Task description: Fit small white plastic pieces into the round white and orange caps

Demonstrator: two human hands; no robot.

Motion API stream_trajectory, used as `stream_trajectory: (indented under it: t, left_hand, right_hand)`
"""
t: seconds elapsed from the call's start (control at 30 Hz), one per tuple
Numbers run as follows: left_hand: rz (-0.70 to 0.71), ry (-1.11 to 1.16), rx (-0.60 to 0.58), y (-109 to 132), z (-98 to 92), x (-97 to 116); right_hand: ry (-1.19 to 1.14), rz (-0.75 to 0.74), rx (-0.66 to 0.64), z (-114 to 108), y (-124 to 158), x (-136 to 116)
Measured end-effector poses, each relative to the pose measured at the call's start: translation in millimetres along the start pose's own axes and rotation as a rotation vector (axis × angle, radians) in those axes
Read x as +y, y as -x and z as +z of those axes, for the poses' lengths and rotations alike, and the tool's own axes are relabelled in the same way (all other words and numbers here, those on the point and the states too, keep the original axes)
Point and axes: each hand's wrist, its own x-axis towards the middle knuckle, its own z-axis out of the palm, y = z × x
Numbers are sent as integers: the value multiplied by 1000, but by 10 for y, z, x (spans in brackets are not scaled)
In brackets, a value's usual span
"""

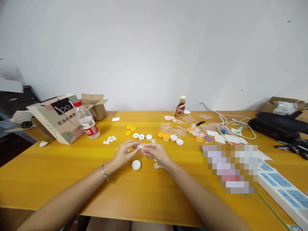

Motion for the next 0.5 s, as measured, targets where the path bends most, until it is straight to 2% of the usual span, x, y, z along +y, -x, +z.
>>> stream_trajectory:
  t: [0.17, 0.5]
  left_hand:
    - [50, 7, -31, -8, -27, 35]
    - [19, -3, -42, -10, 33, 2]
  right_hand:
    - [-12, 1, -5, -7, 6, -13]
    - [50, -62, 2, 10, -15, 22]
